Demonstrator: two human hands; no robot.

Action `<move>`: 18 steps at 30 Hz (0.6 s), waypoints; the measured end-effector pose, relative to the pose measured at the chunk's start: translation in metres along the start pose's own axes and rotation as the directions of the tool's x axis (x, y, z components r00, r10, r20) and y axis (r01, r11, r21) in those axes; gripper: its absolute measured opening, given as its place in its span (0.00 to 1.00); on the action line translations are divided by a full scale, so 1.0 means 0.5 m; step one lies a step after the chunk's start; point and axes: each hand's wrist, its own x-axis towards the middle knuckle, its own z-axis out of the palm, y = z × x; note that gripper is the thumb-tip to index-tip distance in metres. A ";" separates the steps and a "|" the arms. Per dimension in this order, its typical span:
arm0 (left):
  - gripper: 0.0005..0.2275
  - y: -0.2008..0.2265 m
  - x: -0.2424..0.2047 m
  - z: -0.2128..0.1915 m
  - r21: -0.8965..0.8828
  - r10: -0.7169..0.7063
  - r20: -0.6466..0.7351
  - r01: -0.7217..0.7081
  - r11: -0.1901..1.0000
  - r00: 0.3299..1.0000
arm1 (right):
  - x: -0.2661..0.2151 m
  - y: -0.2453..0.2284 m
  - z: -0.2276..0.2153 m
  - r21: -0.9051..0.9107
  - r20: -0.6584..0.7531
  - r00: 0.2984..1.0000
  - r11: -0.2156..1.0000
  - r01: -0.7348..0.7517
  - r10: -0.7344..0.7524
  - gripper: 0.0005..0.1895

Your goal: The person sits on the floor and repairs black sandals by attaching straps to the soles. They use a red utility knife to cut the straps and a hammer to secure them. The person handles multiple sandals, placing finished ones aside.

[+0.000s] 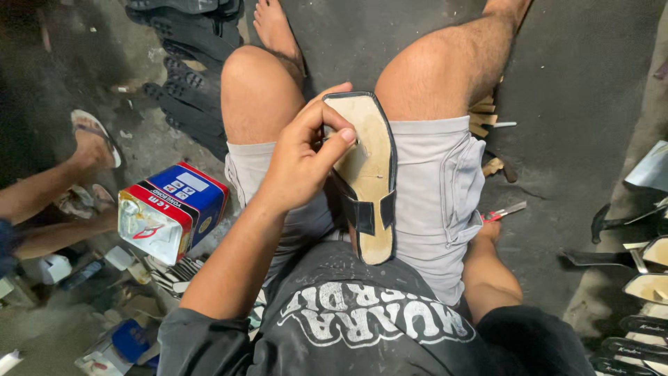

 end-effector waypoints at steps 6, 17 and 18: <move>0.04 0.003 -0.018 -0.004 0.145 0.109 -0.034 -0.103 0.984 0.994 | 0.022 0.049 0.045 0.474 -0.179 0.982 0.868 0.147 -0.068 0.19; 0.05 0.004 -0.003 0.001 0.094 0.204 0.049 -0.208 0.974 0.978 | -0.323 -0.074 -0.170 0.762 -0.300 0.490 0.104 0.639 -0.818 0.20; 0.05 0.006 -0.003 -0.001 0.067 0.193 0.073 -0.198 0.978 0.979 | -0.373 -0.094 -0.170 0.781 -0.273 0.468 0.090 0.618 -0.841 0.19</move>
